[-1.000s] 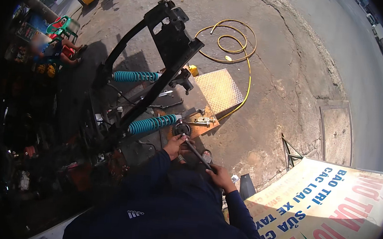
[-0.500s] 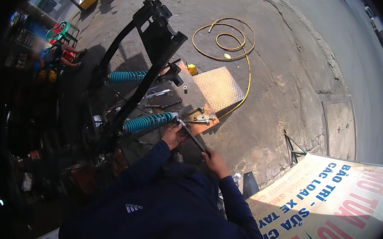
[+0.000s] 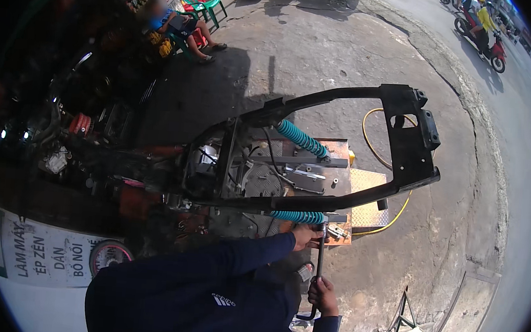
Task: Manually tightening components on a motorcycle frame using a hand tool.
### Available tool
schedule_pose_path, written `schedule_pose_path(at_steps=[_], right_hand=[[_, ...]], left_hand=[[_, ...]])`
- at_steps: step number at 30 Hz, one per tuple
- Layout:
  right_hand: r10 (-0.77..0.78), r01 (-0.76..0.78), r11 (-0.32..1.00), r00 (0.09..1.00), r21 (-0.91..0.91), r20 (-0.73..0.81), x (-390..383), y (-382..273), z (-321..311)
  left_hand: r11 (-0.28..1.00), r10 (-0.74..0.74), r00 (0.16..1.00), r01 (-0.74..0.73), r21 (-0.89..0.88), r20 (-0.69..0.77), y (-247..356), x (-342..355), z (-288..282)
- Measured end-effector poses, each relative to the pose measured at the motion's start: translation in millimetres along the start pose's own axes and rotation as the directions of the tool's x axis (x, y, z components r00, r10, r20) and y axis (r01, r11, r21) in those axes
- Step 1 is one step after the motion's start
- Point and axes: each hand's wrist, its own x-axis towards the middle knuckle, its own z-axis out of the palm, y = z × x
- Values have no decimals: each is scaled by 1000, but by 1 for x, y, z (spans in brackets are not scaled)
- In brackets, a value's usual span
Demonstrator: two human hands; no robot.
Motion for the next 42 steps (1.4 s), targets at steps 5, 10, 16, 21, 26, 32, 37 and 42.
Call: schedule_pose_path(at_steps=[5, 10, 16, 21, 26, 32, 37, 42], right_hand=[[-687, 3, 399, 663, -917, -297, 24, 26, 19], [-232, 28, 887, 890, -461, -393, 27, 30, 25], [-177, 55, 920, 942, -387, -287, 19, 26, 24], [-785, -559, 73, 479, -826, -393, -27, 81, 73], [-969, -667, 0, 185, -745, -165, -38, 114, 58], [-511, 61, 819, 528, -570, -679, -46, 107, 32], [-996, -447, 57, 32, -893, -79, -34, 103, 42], [-820, -236, 391, 349, -890, -453, -29, 109, 11]], left_hand=[[998, -31, 996, 35, 50, -87, 4, 3, 10], [995, -85, 992, 79, 60, 98, 2, -7, 10], [977, -183, 977, 168, 134, 109, -13, -11, 13], [982, -118, 986, 134, 133, -117, -18, -4, 27], [978, -159, 982, 170, 118, -98, -17, -3, 34], [992, -121, 988, 123, 15, -98, -4, 4, 31], [995, -79, 984, 88, 50, -159, -4, 0, 37], [986, -88, 981, 110, 122, -175, -2, 9, 38]])
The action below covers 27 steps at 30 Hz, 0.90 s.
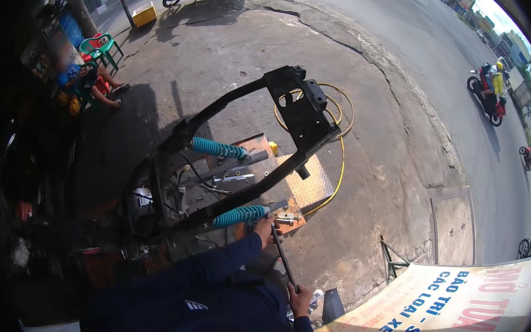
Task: Manually tightening components on a motorcycle frame using a hand tool.
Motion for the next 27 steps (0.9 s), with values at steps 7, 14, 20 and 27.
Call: schedule_pose_path(at_steps=[7, 14, 20, 27], right_hand=[[350, -330, 776, 934, 538, 68, 9, 18, 13], [409, -647, 438, 761, 624, 503, 8, 26, 24], [456, -684, 728, 530, 43, 715, 38, 47, 25], [-122, 368, 892, 755, -263, 644, 21, -18, -23]], left_hand=[[993, 26, 1000, -26, -117, 4, -3, 9, -6], [995, 95, 996, -95, -44, -3, -6, 7, -10], [995, 95, 994, -93, -46, 53, -5, 0, -8], [997, 63, 993, -60, -38, 100, -3, 2, -25]])
